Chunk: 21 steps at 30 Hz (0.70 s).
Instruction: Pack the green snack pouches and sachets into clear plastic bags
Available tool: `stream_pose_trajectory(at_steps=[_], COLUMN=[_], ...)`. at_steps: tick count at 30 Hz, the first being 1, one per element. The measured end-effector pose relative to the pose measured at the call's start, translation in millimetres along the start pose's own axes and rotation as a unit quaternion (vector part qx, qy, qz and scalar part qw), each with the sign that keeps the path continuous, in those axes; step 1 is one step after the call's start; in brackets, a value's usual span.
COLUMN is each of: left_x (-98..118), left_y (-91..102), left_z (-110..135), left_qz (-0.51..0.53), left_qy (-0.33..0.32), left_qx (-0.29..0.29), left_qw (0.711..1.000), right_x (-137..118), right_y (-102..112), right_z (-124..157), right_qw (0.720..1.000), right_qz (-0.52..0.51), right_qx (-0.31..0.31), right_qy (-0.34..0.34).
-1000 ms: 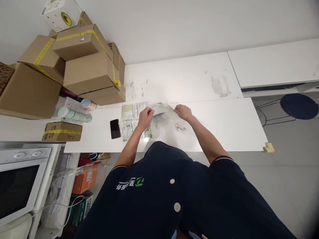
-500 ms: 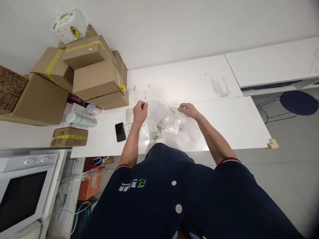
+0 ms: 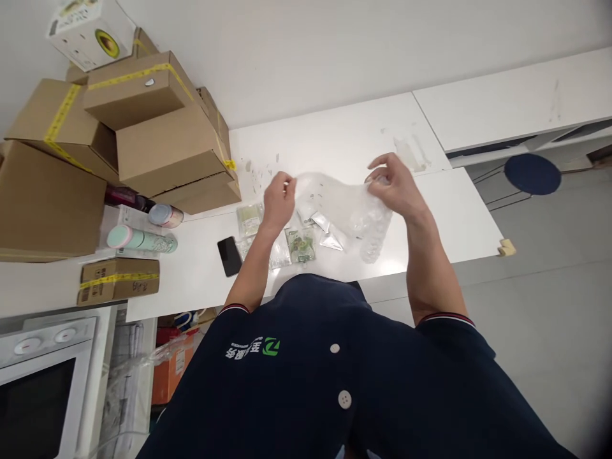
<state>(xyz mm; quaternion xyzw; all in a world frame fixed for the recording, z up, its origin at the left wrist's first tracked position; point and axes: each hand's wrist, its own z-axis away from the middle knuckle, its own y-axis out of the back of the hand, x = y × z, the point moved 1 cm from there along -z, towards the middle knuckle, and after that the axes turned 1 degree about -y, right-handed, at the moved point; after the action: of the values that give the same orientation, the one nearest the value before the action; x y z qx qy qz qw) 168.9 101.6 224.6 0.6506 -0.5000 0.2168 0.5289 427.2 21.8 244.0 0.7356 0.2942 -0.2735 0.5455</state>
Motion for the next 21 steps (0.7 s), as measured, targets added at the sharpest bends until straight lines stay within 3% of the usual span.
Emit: stream_pose_trajectory(at_steps=[4, 6, 10, 11, 13, 15, 17, 19, 21], left_x=[13.8, -1.9, -84.9, -108.3, -145.9, -166.2, -172.2, -171.5, -170.3], left_y=[-39.9, -54.5, -64.9, -66.6, -73.3, -84.4, -98.3, -111.1, -119.5], left_z=[-1.2, -2.4, 6.6, 14.2, 34.9, 55.8, 70.3, 76.1, 74.6], left_qz=[0.072, 0.093, 0.040, -0.006, -0.081, -0.081, -0.049, -0.021, -0.022], left_qy=[-0.033, -0.022, 0.134, 0.191, 0.306, 0.380, 0.429, 0.468, 0.483], left_qx=[-0.154, -0.174, -0.061, -0.063, -0.137, -0.200, -0.232, -0.232, -0.214], left_qw=[0.985, 0.980, 0.988, 0.980, 0.939, 0.900, 0.871, 0.852, 0.849], right_x=[-10.8, 1.4, 53.7, 69.3, 100.0, 126.5, 146.2, 157.6, 160.2], right_y=[-44.0, -57.4, -51.1, -48.1, -47.9, -57.8, -75.0, -93.1, -106.5], right_z=[-4.5, -12.6, -38.0, -44.9, -56.5, -62.6, -61.2, -53.8, -44.3], right_qw=[0.987, 0.983, 0.968, 0.961, 0.949, 0.938, 0.924, 0.904, 0.886], right_qz=[0.053, 0.107, 0.236, 0.259, 0.299, 0.335, 0.359, 0.370, 0.377], right_qx=[-0.151, -0.147, 0.017, 0.043, 0.046, -0.008, -0.104, -0.201, -0.250], right_qy=[-0.004, -0.037, -0.085, -0.087, -0.087, -0.084, -0.078, -0.077, -0.098])
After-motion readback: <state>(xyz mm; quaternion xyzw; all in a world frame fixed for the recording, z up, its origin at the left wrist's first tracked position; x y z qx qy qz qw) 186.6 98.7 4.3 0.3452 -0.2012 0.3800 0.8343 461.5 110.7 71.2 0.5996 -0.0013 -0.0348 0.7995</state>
